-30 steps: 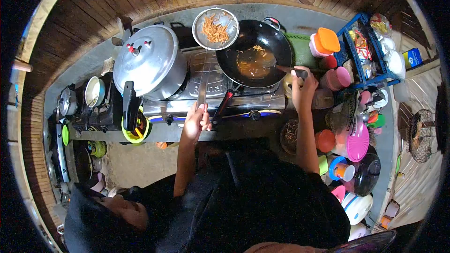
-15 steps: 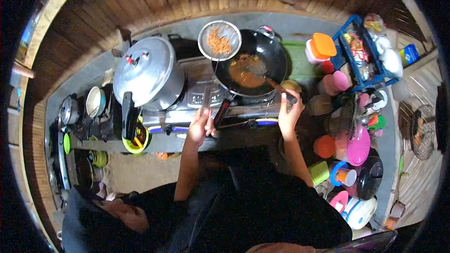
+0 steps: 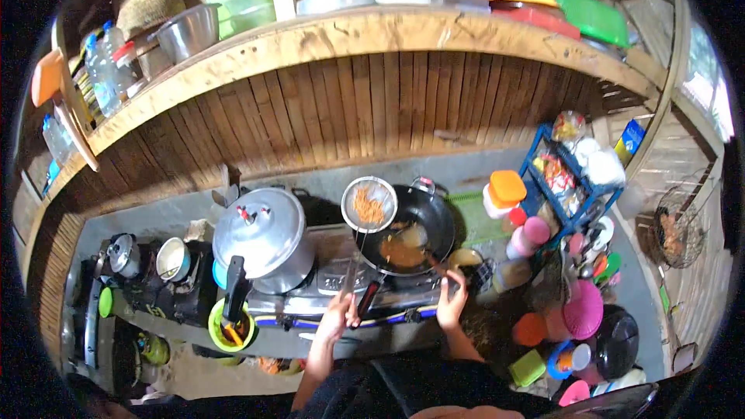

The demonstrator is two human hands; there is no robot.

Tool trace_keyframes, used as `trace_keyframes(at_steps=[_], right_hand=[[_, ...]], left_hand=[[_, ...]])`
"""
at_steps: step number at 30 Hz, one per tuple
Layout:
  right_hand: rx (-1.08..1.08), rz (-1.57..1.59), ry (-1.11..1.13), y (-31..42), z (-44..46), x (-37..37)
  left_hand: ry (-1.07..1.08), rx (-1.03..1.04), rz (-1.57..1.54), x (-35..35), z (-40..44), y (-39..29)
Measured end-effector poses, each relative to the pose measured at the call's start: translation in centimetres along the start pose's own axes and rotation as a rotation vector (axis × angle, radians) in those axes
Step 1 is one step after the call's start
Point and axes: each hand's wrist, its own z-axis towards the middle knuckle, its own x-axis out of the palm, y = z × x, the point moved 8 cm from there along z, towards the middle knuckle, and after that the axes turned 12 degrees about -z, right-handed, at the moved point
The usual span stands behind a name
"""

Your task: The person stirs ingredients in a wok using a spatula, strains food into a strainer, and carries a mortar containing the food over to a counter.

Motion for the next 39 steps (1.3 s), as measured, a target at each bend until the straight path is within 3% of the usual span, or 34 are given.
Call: trace_keyframes(at_steps=[9, 13, 18, 34, 39], right_hand=[[0.05, -0.126, 0.061, -0.4, -0.4, -0.4], [-0.016, -0.221, 0.008, 1.1, -0.2, -1.3], [0.064, -0.216, 0.027, 1.2, 0.9, -0.8], [-0.194, -0.335, 0.106, 4.3, 5.3, 1.3], [-0.172, -0.345, 0.157, 3.8, 5.6, 1.8]], left_hand=[[0.07, 0.048, -0.011, -0.5, -0.7, 0.6], [0.062, 0.041, -0.003, -0.6, -1.2, 0.6], [0.009, 0.019, -0.001, -0.6, -1.9, 0.8], [-0.023, -0.007, 0.003, -0.8, -2.2, 0.7], [-0.017, -0.025, 0.005, -1.3, -1.8, 0.6]])
